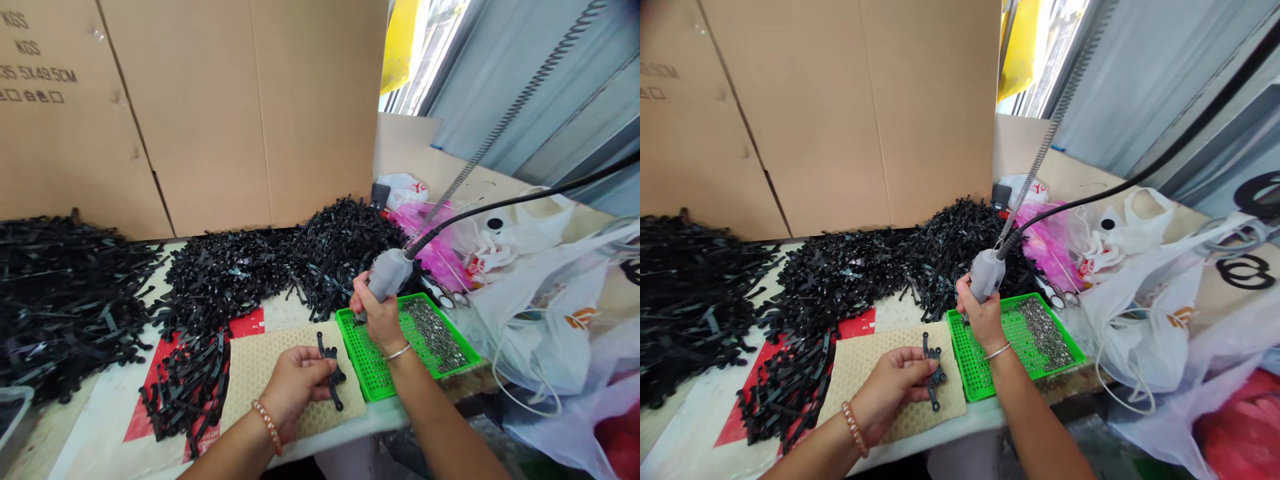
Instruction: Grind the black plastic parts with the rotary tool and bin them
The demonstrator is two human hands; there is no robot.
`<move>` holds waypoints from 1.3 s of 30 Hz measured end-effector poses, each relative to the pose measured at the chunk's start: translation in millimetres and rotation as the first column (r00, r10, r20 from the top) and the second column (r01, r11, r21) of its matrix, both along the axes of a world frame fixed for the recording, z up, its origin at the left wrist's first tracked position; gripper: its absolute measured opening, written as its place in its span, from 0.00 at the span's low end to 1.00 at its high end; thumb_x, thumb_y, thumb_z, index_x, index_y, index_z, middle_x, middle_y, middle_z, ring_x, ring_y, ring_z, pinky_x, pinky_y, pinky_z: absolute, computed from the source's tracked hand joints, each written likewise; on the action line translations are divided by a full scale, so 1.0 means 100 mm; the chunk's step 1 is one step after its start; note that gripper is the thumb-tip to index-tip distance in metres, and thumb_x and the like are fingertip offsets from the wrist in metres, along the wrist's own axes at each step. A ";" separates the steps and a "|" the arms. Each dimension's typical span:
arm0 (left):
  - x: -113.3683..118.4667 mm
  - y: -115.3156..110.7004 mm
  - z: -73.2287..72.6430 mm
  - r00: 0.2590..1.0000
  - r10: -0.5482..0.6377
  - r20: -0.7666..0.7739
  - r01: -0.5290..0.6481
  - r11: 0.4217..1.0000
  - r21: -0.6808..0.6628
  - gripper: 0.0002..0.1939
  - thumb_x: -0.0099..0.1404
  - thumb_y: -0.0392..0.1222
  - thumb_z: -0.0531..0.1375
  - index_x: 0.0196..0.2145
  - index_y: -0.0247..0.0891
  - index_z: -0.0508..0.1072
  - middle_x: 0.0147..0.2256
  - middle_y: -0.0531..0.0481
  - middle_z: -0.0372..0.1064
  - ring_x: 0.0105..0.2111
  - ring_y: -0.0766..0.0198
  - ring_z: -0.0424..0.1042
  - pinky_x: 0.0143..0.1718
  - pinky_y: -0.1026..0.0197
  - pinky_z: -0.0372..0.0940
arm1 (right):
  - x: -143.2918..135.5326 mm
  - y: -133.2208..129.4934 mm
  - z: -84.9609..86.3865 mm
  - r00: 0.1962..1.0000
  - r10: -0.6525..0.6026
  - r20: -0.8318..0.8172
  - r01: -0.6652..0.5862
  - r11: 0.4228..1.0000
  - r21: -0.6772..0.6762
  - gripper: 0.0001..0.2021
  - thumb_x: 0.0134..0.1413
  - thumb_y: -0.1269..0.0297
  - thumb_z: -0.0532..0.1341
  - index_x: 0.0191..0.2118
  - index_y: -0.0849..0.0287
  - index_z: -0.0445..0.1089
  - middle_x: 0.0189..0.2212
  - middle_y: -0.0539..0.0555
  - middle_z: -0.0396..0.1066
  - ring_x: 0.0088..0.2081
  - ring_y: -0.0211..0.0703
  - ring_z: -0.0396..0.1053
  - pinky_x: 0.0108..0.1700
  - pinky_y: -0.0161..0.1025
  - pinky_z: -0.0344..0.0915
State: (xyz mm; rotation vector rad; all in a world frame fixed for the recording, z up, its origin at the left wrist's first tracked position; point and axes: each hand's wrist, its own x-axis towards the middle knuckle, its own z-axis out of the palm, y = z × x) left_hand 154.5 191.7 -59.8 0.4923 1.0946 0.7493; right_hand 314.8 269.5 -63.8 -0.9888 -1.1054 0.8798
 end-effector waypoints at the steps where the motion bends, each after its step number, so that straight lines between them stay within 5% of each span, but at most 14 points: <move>1: 0.00 0.00 0.00 1.000 -0.004 -0.001 0.004 1.000 -0.002 0.16 0.43 0.39 0.73 0.26 0.31 0.71 0.24 0.48 0.72 0.22 0.67 0.70 0.23 0.67 0.66 | 0.00 0.00 0.01 1.000 -0.009 -0.003 0.009 1.000 -0.003 0.13 0.52 0.56 0.65 0.36 0.60 0.67 0.15 0.43 0.58 0.17 0.34 0.57 0.21 0.32 0.58; 8: 0.02 -0.01 0.02 1.000 0.002 0.004 -0.002 1.000 -0.008 0.14 0.44 0.37 0.72 0.26 0.31 0.71 0.24 0.46 0.73 0.22 0.66 0.71 0.22 0.66 0.66 | -0.05 -0.09 0.45 0.969 -0.044 -0.244 0.058 0.997 0.049 0.15 0.49 0.58 0.66 0.41 0.58 0.68 0.14 0.41 0.55 0.16 0.32 0.52 0.21 0.30 0.56; 12: 0.03 -0.01 0.03 1.000 0.010 0.008 -0.010 1.000 -0.003 0.13 0.45 0.35 0.71 0.26 0.31 0.71 0.24 0.46 0.73 0.22 0.66 0.71 0.22 0.66 0.66 | -0.22 -0.28 0.67 0.944 0.047 -0.326 -0.026 0.997 0.067 0.13 0.50 0.56 0.65 0.40 0.55 0.67 0.14 0.40 0.51 0.16 0.31 0.50 0.21 0.30 0.56; 19: 0.04 -0.01 0.02 1.000 0.008 -0.009 -0.007 1.000 0.019 0.09 0.49 0.31 0.68 0.25 0.32 0.69 0.22 0.49 0.72 0.20 0.68 0.70 0.20 0.67 0.66 | -0.48 -0.47 0.54 0.955 0.098 -0.281 -0.103 0.995 -0.003 0.13 0.49 0.56 0.65 0.39 0.56 0.66 0.14 0.41 0.52 0.16 0.32 0.50 0.21 0.31 0.55; 39: 0.06 -0.01 0.05 0.999 0.003 -0.040 -0.004 1.000 -0.002 0.06 0.57 0.25 0.60 0.26 0.31 0.68 0.21 0.50 0.71 0.21 0.68 0.70 0.20 0.67 0.66 | -0.50 -0.45 0.46 0.940 0.106 -0.325 -0.110 0.994 0.006 0.12 0.49 0.59 0.66 0.39 0.56 0.67 0.15 0.41 0.53 0.17 0.32 0.51 0.22 0.30 0.56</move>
